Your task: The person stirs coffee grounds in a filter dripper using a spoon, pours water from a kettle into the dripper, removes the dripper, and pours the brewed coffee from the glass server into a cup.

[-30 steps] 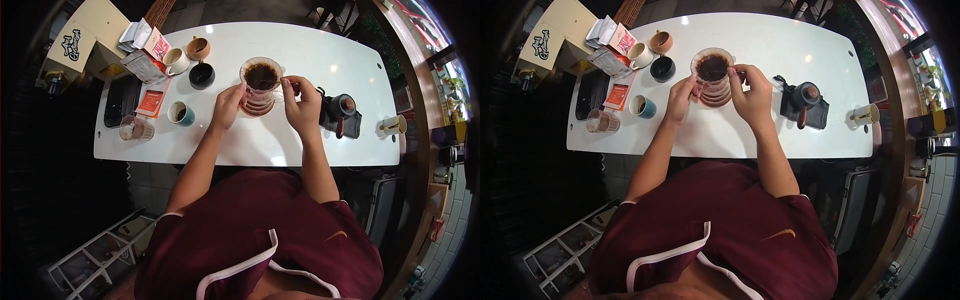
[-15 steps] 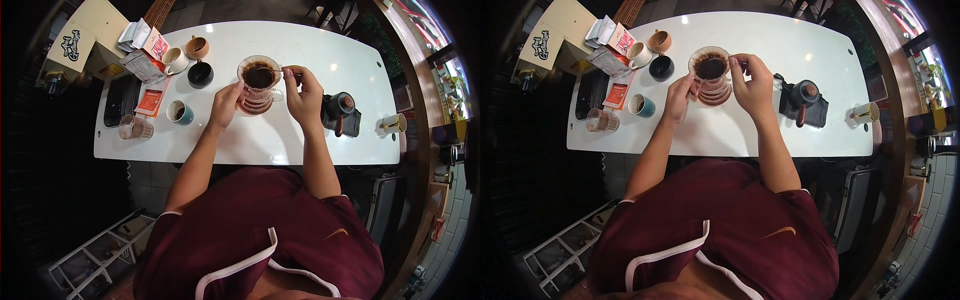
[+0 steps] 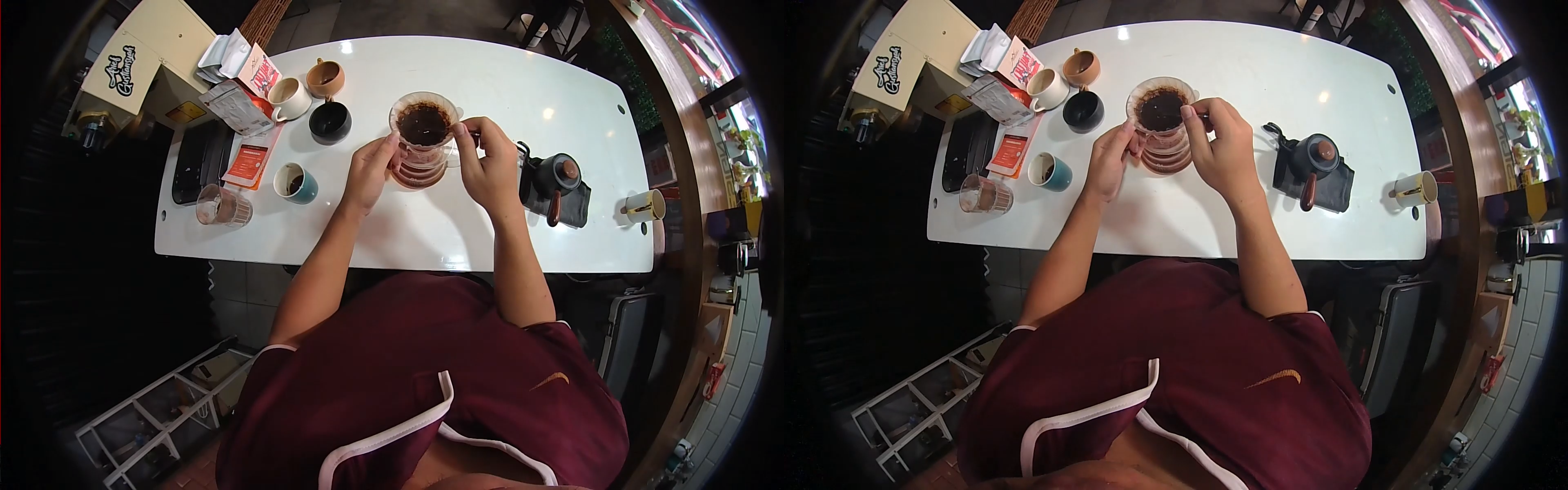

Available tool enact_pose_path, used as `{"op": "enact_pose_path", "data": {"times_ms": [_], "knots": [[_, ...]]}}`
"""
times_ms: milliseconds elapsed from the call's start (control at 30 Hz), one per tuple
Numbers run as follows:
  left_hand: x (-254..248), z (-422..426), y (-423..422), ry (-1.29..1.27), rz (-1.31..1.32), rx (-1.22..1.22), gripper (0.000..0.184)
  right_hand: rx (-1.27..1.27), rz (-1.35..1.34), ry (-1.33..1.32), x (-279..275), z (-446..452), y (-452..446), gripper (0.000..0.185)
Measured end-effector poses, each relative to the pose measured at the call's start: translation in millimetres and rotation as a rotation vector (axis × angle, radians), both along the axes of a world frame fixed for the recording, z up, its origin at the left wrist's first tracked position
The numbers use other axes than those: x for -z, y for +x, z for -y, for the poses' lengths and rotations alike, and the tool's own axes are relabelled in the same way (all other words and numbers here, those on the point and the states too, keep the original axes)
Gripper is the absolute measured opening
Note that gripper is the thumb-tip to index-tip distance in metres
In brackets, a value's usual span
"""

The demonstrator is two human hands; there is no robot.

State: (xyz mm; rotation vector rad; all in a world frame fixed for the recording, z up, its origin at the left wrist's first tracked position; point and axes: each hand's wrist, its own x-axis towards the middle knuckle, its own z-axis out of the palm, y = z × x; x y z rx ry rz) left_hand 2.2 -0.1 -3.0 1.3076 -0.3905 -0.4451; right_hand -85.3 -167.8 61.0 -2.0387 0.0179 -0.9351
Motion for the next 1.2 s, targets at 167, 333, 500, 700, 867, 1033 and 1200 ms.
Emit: {"op": "enact_pose_path", "data": {"times_ms": [167, 333, 500, 700, 867, 1033, 1200], "knots": [[-1, 1, -1, -0.006, 0.011, -0.012, 0.038, 0.064, -0.026, 0.127, 8, -3, 0, 0.017], [0, 0, 0, -0.011, 0.001, -0.006, 0.038, 0.056, -0.004, 0.584, 17, -7, 2, 0.023], [-3, 1, -2, -0.032, -0.007, -0.002, 0.038, 0.005, 0.022, 0.851, 14, -14, 2, 0.025], [0, 1, -1, -0.024, 0.011, -0.014, 0.038, 0.001, 0.032, 0.979, 15, -16, 1, 0.027], [0, 0, 0, -0.014, -0.007, -0.006, 0.038, -0.015, 0.04, 1.018, 17, -12, 0, 0.03], [-2, 1, -1, -0.017, -0.002, -0.006, 0.038, -0.02, 0.132, 0.952, 14, -12, -2, 0.029], [0, 0, 0, -0.006, -0.006, 0.003, 0.038, 0.005, 0.147, 0.717, 16, -11, -2, 0.021]]}}
